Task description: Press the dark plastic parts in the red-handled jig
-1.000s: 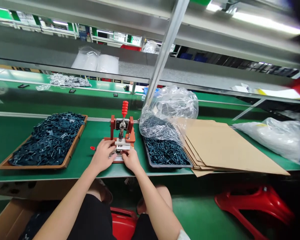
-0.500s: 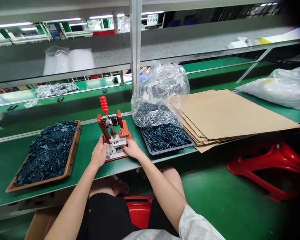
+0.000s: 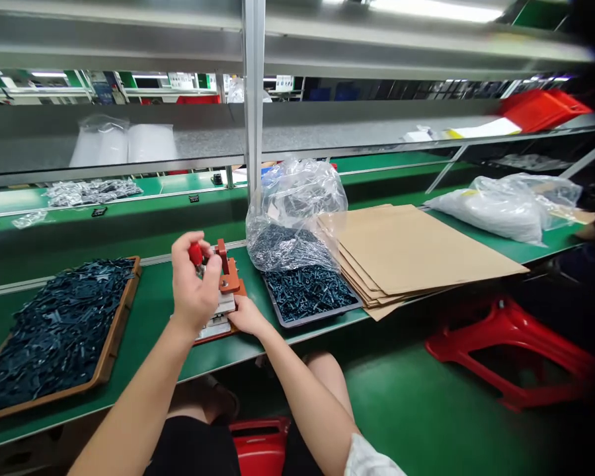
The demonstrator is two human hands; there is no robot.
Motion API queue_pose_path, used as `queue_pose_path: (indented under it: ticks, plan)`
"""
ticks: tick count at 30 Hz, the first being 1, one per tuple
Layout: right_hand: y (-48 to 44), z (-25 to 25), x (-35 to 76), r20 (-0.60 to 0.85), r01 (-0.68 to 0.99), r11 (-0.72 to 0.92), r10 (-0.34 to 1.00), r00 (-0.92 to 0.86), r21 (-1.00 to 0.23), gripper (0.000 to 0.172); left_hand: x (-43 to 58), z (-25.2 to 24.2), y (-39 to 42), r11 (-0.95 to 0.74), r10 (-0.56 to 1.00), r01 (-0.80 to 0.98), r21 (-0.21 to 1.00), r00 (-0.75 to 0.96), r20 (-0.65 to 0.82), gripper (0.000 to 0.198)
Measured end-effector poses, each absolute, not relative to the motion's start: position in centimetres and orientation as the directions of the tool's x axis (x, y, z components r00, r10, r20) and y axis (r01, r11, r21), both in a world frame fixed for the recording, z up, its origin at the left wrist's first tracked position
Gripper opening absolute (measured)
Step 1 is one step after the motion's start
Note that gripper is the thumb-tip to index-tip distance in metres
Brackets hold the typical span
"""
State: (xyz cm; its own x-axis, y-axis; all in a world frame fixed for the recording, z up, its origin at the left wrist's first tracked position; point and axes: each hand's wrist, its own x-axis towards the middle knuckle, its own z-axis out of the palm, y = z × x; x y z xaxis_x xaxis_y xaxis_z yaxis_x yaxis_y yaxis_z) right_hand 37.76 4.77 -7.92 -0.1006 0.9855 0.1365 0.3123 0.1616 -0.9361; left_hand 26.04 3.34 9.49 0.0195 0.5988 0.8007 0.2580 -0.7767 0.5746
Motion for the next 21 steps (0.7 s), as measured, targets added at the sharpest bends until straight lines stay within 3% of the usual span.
queue_pose_path:
  ticks: [5,8,10,15,18,21]
  plan:
    - [4.5,-7.5,37.9,0.117,0.334,0.144,0.988,-0.099,-0.931,0.039,24.5,6.2,1.6,-0.887,0.400,0.302,0.349,0.123,0.908,0.038]
    - [4.5,-7.6,38.1,0.116,0.351,0.147,0.988,-0.106,-0.925,0.036,23.9,7.0,3.0,-0.875,0.374,0.391,0.285,0.174,0.911,0.023]
    - [4.5,-7.7,38.1,0.127,0.374,0.154,0.987,-0.097,-0.914,0.030,23.9,8.5,4.6,-0.850,0.427,0.409,0.331,0.168,0.888,0.022]
    - [4.0,-7.6,37.8,0.129,0.467,0.136,0.991,-0.047,-0.874,0.016,24.4,12.0,8.8,-0.758,0.636,0.294,0.582,0.135,0.760,0.041]
    - [3.3,-7.9,37.6,0.249,0.486,0.239,0.967,-0.046,-0.840,0.014,23.7,11.3,8.6,-0.751,0.624,0.337,0.568,0.079,0.778,0.048]
    - [2.7,-8.4,37.6,0.378,0.447,0.364,0.924,-0.061,-0.817,0.021,21.4,6.9,6.4,-0.700,0.580,0.503,0.507,-0.013,0.814,0.051]
